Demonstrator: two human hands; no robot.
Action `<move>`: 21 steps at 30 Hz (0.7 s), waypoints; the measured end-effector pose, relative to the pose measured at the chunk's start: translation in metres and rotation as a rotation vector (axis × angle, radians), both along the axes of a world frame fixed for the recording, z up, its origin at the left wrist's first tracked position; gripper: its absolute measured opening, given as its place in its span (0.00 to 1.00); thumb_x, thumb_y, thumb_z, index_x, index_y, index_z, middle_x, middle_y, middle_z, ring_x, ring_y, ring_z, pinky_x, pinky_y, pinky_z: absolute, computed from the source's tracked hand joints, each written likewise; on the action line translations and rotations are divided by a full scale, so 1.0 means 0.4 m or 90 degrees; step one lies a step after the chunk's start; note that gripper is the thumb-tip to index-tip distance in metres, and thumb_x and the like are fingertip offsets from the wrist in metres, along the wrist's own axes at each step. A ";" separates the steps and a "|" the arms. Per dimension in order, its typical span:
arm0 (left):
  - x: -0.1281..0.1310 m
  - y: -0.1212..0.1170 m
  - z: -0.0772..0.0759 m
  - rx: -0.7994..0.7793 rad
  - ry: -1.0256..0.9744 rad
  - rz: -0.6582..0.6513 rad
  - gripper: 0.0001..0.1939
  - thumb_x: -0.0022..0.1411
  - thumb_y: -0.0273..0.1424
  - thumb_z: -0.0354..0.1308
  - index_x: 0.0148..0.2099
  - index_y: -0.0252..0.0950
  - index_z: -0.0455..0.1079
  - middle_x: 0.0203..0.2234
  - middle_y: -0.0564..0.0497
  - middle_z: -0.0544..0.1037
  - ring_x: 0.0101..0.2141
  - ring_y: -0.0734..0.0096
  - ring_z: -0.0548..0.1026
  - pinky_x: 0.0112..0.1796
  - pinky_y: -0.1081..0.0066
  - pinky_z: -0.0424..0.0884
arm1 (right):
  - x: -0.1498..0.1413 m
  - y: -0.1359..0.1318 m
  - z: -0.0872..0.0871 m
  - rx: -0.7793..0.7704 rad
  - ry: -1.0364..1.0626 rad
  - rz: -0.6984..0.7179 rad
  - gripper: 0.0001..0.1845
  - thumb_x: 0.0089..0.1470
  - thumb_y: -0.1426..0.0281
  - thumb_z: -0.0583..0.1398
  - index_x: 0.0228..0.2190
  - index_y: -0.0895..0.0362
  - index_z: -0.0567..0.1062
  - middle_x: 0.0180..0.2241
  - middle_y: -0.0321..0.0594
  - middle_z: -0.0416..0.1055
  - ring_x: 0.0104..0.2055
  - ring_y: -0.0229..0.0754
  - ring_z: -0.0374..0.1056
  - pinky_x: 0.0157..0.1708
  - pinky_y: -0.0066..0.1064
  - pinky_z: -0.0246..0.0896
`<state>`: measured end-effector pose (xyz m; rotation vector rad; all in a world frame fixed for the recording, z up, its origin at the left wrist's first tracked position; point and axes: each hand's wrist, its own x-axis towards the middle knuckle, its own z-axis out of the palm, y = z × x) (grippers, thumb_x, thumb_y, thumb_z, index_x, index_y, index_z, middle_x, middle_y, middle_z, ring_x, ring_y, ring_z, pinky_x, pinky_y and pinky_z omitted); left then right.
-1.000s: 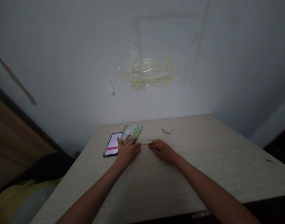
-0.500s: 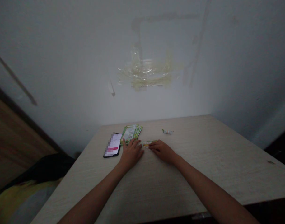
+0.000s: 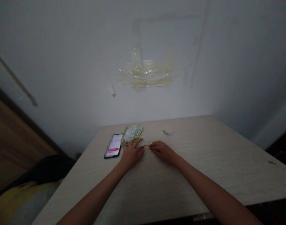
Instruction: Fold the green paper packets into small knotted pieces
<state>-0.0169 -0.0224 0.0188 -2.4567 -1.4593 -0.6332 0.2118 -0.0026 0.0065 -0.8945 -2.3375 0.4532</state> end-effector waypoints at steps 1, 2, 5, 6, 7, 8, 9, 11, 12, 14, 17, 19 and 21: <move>0.001 0.000 0.000 0.000 0.001 -0.002 0.11 0.65 0.38 0.53 0.44 0.49 0.76 0.59 0.54 0.67 0.60 0.50 0.60 0.56 0.27 0.35 | 0.000 0.000 0.000 0.002 0.002 -0.001 0.16 0.64 0.67 0.53 0.49 0.50 0.75 0.50 0.43 0.73 0.51 0.44 0.66 0.54 0.42 0.60; 0.001 0.000 0.001 0.000 0.002 -0.005 0.11 0.65 0.38 0.52 0.43 0.49 0.76 0.60 0.54 0.66 0.60 0.50 0.59 0.56 0.27 0.35 | 0.001 0.000 -0.001 0.005 0.004 -0.001 0.16 0.64 0.67 0.53 0.49 0.50 0.75 0.50 0.43 0.73 0.51 0.44 0.66 0.54 0.41 0.60; 0.003 0.000 0.002 0.004 0.005 -0.013 0.11 0.65 0.37 0.52 0.43 0.48 0.76 0.60 0.54 0.66 0.60 0.50 0.59 0.56 0.27 0.36 | 0.003 0.003 -0.005 0.014 0.006 0.003 0.16 0.64 0.68 0.53 0.49 0.51 0.75 0.50 0.42 0.73 0.51 0.43 0.66 0.54 0.41 0.59; 0.004 0.000 0.002 0.004 0.005 -0.016 0.10 0.65 0.37 0.53 0.42 0.49 0.76 0.60 0.54 0.66 0.60 0.50 0.60 0.56 0.26 0.36 | 0.003 0.004 -0.006 0.015 0.004 0.005 0.16 0.64 0.68 0.53 0.49 0.51 0.75 0.50 0.42 0.72 0.51 0.43 0.66 0.54 0.40 0.59; 0.005 0.000 0.003 0.003 0.004 -0.019 0.10 0.65 0.37 0.53 0.43 0.49 0.76 0.60 0.54 0.66 0.60 0.50 0.60 0.56 0.26 0.37 | 0.003 0.006 -0.008 0.015 0.002 0.005 0.16 0.64 0.68 0.53 0.49 0.50 0.75 0.51 0.42 0.72 0.52 0.43 0.66 0.54 0.40 0.59; 0.006 -0.001 0.002 0.002 0.001 -0.021 0.10 0.65 0.37 0.53 0.42 0.49 0.76 0.59 0.54 0.66 0.59 0.50 0.60 0.56 0.26 0.37 | 0.003 0.007 -0.009 0.016 -0.001 0.006 0.16 0.64 0.68 0.53 0.49 0.50 0.75 0.51 0.42 0.72 0.52 0.43 0.66 0.54 0.41 0.59; 0.008 -0.002 0.002 0.000 -0.001 -0.024 0.10 0.65 0.37 0.53 0.42 0.49 0.76 0.59 0.54 0.67 0.59 0.51 0.60 0.56 0.27 0.37 | 0.003 0.008 -0.009 0.017 -0.005 0.006 0.16 0.64 0.68 0.53 0.49 0.50 0.75 0.51 0.41 0.72 0.52 0.43 0.66 0.54 0.41 0.59; 0.013 -0.006 0.000 -0.003 -0.004 -0.031 0.11 0.65 0.38 0.52 0.43 0.49 0.76 0.59 0.54 0.67 0.59 0.51 0.61 0.56 0.27 0.36 | 0.002 0.010 -0.009 0.019 -0.009 0.008 0.16 0.64 0.68 0.53 0.49 0.49 0.75 0.50 0.41 0.73 0.52 0.43 0.66 0.54 0.41 0.58; 0.016 -0.008 -0.001 -0.002 -0.004 -0.037 0.11 0.66 0.38 0.52 0.43 0.49 0.76 0.59 0.54 0.67 0.59 0.51 0.61 0.56 0.27 0.35 | 0.001 0.010 -0.009 0.020 -0.011 0.010 0.16 0.63 0.68 0.53 0.49 0.49 0.75 0.50 0.41 0.73 0.52 0.44 0.66 0.54 0.42 0.58; 0.022 -0.013 -0.002 0.000 -0.003 -0.049 0.11 0.65 0.38 0.52 0.44 0.50 0.75 0.59 0.54 0.67 0.59 0.52 0.61 0.57 0.28 0.35 | 0.000 0.010 -0.008 0.019 -0.015 0.011 0.16 0.63 0.69 0.53 0.49 0.50 0.75 0.51 0.41 0.73 0.52 0.44 0.66 0.54 0.42 0.58; 0.027 -0.017 -0.004 -0.002 -0.004 -0.061 0.11 0.65 0.38 0.53 0.45 0.51 0.75 0.59 0.55 0.66 0.59 0.52 0.61 0.57 0.28 0.35 | 0.001 0.010 -0.009 0.015 -0.018 0.001 0.16 0.63 0.69 0.53 0.49 0.50 0.75 0.51 0.41 0.72 0.52 0.44 0.66 0.54 0.42 0.58; 0.029 -0.019 -0.004 -0.012 -0.006 -0.067 0.11 0.65 0.38 0.53 0.45 0.51 0.75 0.59 0.54 0.66 0.59 0.53 0.61 0.57 0.29 0.34 | 0.002 0.010 -0.011 0.016 -0.012 -0.001 0.16 0.63 0.69 0.53 0.48 0.50 0.75 0.51 0.41 0.72 0.52 0.44 0.66 0.54 0.42 0.58; 0.030 -0.019 -0.005 -0.025 -0.009 -0.071 0.11 0.65 0.39 0.52 0.45 0.51 0.75 0.60 0.54 0.65 0.59 0.54 0.60 0.57 0.29 0.34 | 0.003 0.012 -0.013 0.019 -0.005 0.004 0.15 0.63 0.69 0.54 0.48 0.50 0.76 0.51 0.41 0.72 0.52 0.43 0.66 0.54 0.41 0.59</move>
